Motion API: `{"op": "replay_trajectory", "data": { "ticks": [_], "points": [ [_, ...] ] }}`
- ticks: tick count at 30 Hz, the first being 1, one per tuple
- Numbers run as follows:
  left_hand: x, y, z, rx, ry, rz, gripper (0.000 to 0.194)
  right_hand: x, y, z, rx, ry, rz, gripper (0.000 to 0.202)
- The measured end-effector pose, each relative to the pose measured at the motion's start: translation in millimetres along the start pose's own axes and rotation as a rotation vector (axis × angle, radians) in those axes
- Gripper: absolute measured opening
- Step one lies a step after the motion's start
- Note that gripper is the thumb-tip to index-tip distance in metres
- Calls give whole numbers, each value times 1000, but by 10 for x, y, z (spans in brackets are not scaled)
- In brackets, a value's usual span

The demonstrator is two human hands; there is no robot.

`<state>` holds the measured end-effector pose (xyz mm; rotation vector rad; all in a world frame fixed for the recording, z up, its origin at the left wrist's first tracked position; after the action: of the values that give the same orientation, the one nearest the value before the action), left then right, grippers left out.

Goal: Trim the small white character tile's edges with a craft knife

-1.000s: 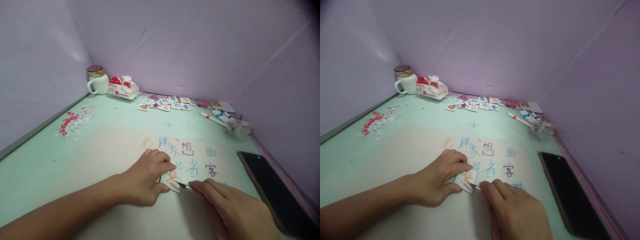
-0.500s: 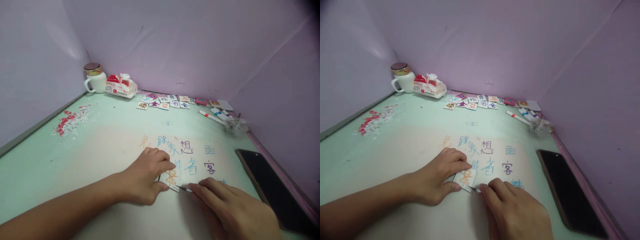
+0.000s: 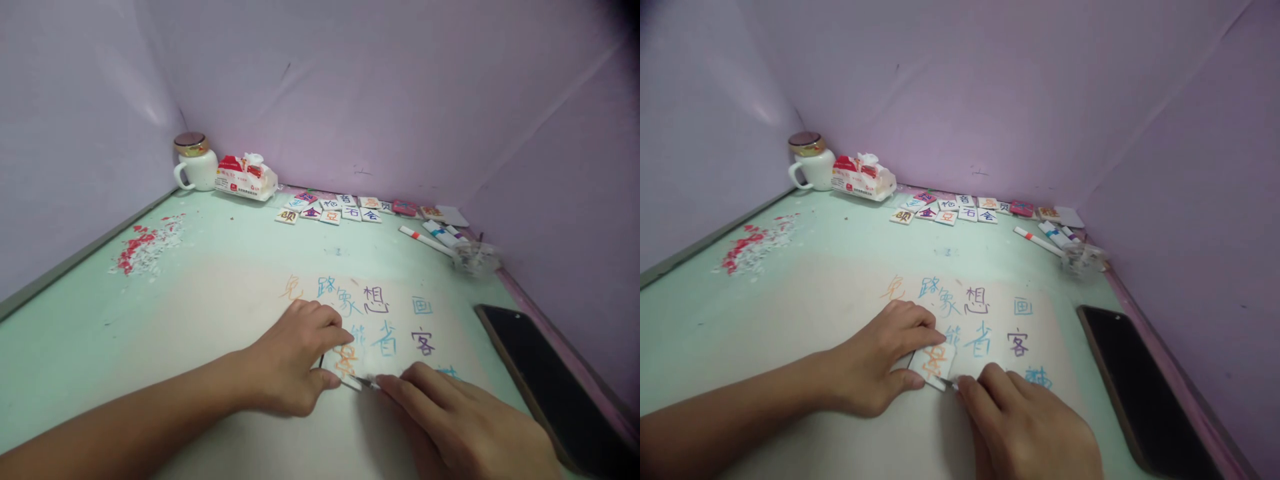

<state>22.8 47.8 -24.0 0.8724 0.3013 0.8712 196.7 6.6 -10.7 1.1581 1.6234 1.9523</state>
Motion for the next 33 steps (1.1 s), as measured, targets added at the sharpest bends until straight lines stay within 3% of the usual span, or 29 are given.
{"op": "replay_trajectory", "data": {
  "ticks": [7,12,15,18,22,28,30,33],
  "points": [
    [4,-31,-33,-8,-27,8,47,1,-34,-10,12,12,7,26],
    [2,-29,-39,3,-22,8,46,-21,-54,35,170,-22,-70,18],
    [4,-23,-35,29,-31,23,47,-26,-42,94,202,-61,-41,16],
    [2,-25,-30,102,-48,75,54,-17,-16,124,181,-100,21,17],
    [-34,-31,-2,210,-78,175,69,-30,-21,148,174,-193,2,20],
    [-114,44,60,177,-207,331,29,-143,-87,192,263,-220,-18,16],
    [-103,70,81,125,-259,290,39,-160,-111,172,309,-218,-5,15],
    [-58,51,118,95,-317,106,58,-148,-126,99,386,-227,36,15]
  ]
}}
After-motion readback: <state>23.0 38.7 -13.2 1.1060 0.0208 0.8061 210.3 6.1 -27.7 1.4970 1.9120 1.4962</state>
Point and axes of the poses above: each hand's wrist, its own x-axis towards the middle knuckle, its own y-axis out of the back of the hand, z = x × y, the point moved 4 cm from there along x, towards the middle knuckle
